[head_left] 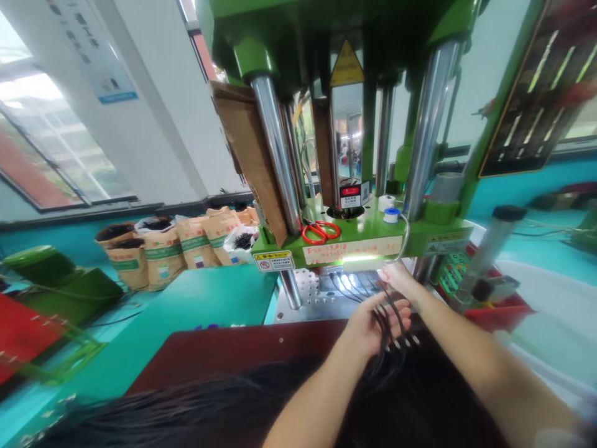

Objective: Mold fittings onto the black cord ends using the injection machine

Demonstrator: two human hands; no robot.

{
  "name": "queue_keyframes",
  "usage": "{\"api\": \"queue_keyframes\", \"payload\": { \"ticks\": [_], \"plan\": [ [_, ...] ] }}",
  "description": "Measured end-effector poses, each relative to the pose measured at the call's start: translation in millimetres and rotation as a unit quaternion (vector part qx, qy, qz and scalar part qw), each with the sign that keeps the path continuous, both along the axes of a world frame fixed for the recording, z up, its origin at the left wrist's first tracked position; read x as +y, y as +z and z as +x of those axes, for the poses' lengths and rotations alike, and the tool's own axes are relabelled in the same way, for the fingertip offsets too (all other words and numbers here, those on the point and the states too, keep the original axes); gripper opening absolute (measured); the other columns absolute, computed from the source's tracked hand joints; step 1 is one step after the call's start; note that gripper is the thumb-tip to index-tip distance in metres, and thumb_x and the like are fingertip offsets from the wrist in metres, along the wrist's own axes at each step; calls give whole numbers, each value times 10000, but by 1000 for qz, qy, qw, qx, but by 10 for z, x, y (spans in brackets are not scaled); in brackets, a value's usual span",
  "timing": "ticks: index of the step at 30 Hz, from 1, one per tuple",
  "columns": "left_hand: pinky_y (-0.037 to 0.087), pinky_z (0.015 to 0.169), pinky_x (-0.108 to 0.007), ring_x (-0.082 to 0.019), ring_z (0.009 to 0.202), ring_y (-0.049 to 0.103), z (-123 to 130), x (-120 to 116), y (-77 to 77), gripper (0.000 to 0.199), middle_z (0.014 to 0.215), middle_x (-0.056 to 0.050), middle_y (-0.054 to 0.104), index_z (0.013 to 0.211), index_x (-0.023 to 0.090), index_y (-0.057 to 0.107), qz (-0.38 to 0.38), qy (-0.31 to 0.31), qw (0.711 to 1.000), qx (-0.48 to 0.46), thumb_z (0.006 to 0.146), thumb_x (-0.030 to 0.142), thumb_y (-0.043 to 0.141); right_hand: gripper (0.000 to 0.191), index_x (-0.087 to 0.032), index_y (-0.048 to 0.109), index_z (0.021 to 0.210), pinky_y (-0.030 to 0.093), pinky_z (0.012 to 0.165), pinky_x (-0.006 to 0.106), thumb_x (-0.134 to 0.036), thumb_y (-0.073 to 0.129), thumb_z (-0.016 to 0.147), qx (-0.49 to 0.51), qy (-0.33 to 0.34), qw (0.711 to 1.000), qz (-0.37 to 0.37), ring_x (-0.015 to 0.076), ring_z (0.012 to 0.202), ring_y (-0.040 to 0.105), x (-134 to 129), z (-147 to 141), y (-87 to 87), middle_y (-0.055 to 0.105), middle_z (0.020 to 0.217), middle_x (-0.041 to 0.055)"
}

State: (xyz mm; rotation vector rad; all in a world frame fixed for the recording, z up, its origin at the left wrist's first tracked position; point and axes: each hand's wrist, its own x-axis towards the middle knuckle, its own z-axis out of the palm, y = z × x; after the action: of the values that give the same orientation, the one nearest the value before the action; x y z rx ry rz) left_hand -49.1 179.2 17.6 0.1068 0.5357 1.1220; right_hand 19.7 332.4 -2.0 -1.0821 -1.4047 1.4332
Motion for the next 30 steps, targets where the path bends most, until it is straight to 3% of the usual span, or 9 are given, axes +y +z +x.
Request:
{"api": "queue_keyframes", "payload": {
  "ticks": [4, 8, 11, 16, 20, 24, 26, 28, 30],
  "plan": [
    [440, 499, -195, -82, 482, 520, 185, -303, 76, 141, 590, -19, 540, 857, 95, 558, -53, 46, 998, -5, 837, 202, 469, 197, -148, 506, 738, 172, 273, 150, -310, 477, 845, 67, -47, 996, -25, 24, 295, 284, -172, 64, -132, 373, 441, -95],
    [257, 356, -114, -28, 373, 352, 256, -669, 112, 168, 501, 35, 398, 778, 81, 529, -36, 35, 998, -27, 862, 171, 416, 123, -177, 473, 664, 167, 253, 151, -262, 516, 741, 112, -98, 988, -47, 39, 272, 301, -316, 160, -158, 360, 380, -93],
    [178, 344, -99, -13, 368, 307, 259, -936, 37, 142, 501, 50, 348, 781, 73, 530, -21, 19, 998, -51, 850, 154, 436, 92, -182, 473, 648, 185, 250, 145, -246, 517, 698, 130, -122, 983, -51, 46, 283, 319, -409, 229, -127, 369, 370, -85],
    [148, 340, -89, -1, 372, 293, 153, -1296, -104, 101, 501, 67, 319, 794, 76, 544, -8, -20, 998, -64, 772, 168, 580, 71, -177, 496, 638, 198, 246, 145, -235, 519, 671, 127, -123, 984, -25, 57, 307, 346, -662, 297, -69, 387, 381, -69],
    [184, 301, -114, -20, 331, 294, 143, -1578, -114, 145, 465, 51, 389, 800, 109, 579, 72, -49, 996, 24, 771, 251, 593, 93, -176, 523, 700, 186, 255, 146, -258, 480, 706, 106, -120, 987, -14, 59, 300, 336, -853, 244, -59, 396, 382, -63],
    [231, 270, -157, -49, 287, 310, 86, -1885, -39, 228, 410, 38, 416, 768, 130, 593, 131, -110, 980, 100, 745, 356, 609, 138, -165, 541, 785, 152, 274, 141, -257, 453, 731, 80, -106, 991, -23, 38, 281, 267, -853, 225, -71, 407, 380, -59],
    [200, 265, -155, -40, 268, 263, -137, -2030, 113, 242, 371, 66, 339, 726, 156, 574, 116, -55, 981, 145, 720, 391, 629, 127, -160, 541, 771, 139, 278, 145, -257, 476, 722, 57, -89, 994, -24, 34, 279, 254, -784, 301, -93, 392, 375, -61],
    [105, 260, -150, -28, 272, 135, -523, -2145, 367, 211, 366, 97, 197, 720, 196, 537, 81, 82, 970, 212, 724, 391, 620, 120, -159, 532, 749, 133, 282, 150, -270, 501, 716, 27, -65, 997, -24, 34, 276, 243, -706, 431, -124, 354, 365, -73],
    [5, 286, -158, -30, 352, -7, -1031, -2198, 667, 194, 411, 92, 114, 686, 209, 483, 82, 277, 908, 303, 760, 366, 568, 132, -163, 517, 748, 131, 290, 153, -293, 503, 729, -12, -35, 999, -21, 32, 278, 222, -644, 587, -148, 318, 367, -87]
  ]
}}
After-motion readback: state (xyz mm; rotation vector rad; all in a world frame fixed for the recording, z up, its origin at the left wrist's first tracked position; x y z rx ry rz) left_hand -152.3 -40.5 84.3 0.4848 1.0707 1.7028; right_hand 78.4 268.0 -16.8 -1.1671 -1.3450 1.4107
